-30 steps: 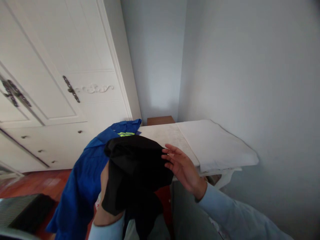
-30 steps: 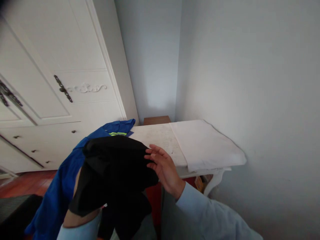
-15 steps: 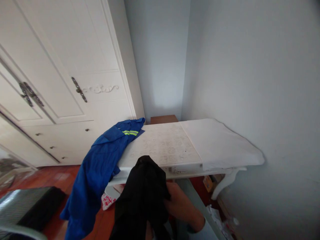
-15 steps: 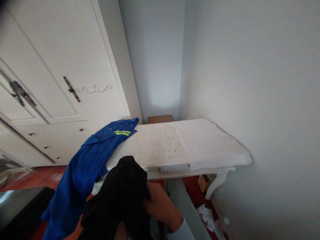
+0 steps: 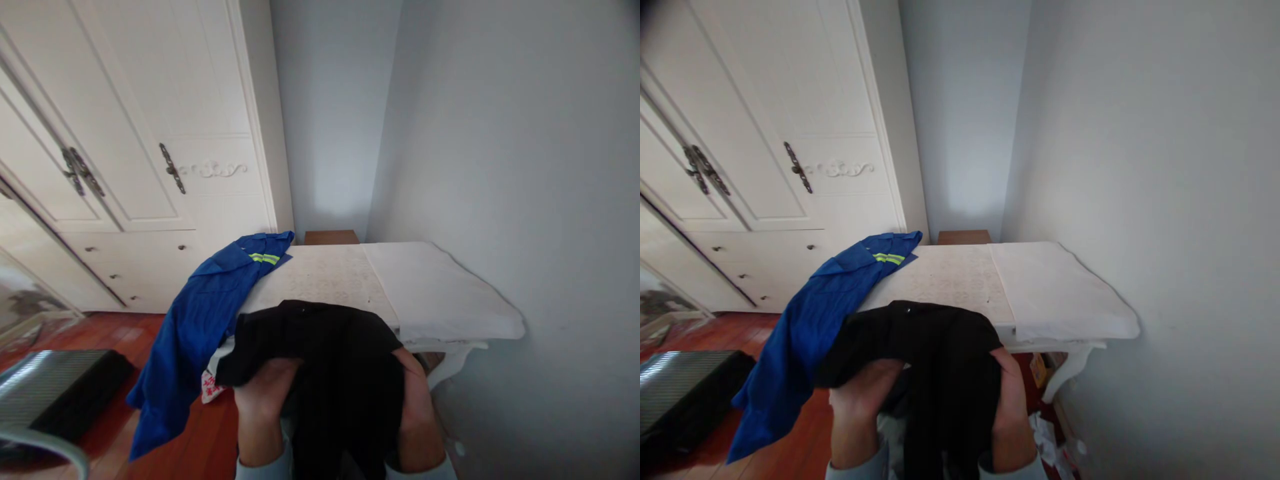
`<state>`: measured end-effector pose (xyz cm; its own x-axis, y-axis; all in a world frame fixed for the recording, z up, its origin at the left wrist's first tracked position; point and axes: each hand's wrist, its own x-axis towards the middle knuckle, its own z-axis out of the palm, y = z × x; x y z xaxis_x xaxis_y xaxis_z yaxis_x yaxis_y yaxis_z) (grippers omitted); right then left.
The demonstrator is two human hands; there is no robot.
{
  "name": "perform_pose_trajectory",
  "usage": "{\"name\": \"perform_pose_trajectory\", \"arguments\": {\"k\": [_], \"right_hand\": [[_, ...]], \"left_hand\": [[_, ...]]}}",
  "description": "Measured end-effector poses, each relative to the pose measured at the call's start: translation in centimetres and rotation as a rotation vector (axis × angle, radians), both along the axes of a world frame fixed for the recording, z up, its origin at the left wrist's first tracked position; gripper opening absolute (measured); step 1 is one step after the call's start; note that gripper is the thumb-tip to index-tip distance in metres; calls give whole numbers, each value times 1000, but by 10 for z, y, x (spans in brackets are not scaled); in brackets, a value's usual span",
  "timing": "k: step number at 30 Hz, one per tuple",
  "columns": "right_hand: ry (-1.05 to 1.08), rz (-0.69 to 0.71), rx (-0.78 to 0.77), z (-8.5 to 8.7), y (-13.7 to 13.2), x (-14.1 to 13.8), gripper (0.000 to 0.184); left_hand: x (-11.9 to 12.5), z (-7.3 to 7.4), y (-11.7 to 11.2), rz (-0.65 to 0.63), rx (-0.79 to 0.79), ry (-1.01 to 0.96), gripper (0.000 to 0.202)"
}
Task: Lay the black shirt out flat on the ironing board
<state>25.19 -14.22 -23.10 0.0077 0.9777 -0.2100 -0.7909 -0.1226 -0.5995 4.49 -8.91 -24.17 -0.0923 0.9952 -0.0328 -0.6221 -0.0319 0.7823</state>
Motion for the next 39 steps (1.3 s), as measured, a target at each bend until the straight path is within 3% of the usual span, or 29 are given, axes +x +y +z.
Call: {"name": "perform_pose_trajectory", "arguments": {"k": [2, 5, 10, 13, 18, 22, 24, 27, 32, 36, 39], "right_hand": [[20, 20, 12, -3, 0, 5, 29], [-7, -77, 34, -14, 3, 10, 22], [-27, -212, 26, -30, 7, 13, 24], [-4, -268, 31, -32, 6, 13, 22], [74, -248, 11, -27, -1, 13, 28], [43, -278, 25, -20, -8, 12, 27], [15, -351, 58, -16, -11, 13, 27], [-17, -422, 93, -10, -14, 16, 34], [-118, -440, 148, -2, -16, 21, 53], [-198, -375, 231, 1, -15, 20, 70], [-205, -369, 233, 1, -14, 20, 73]], "left_hand": [[4, 11, 2, -7, -70, -234, 41], [9, 18, 0, 0, -134, -568, 47], [16, 17, -1, -100, -151, -613, 31], [25, 18, -4, -152, -111, -436, 21], [42, 15, -16, -221, -6, 116, 55], [47, 10, -21, -290, 28, 420, 59], [48, 10, -20, -224, 15, 426, 57], [45, 14, -17, -23, -26, 263, 61], [34, 26, -15, 298, -36, 83, 67], [32, 27, -16, 369, -23, 71, 64], [33, 26, -15, 371, -39, 74, 64]]}}
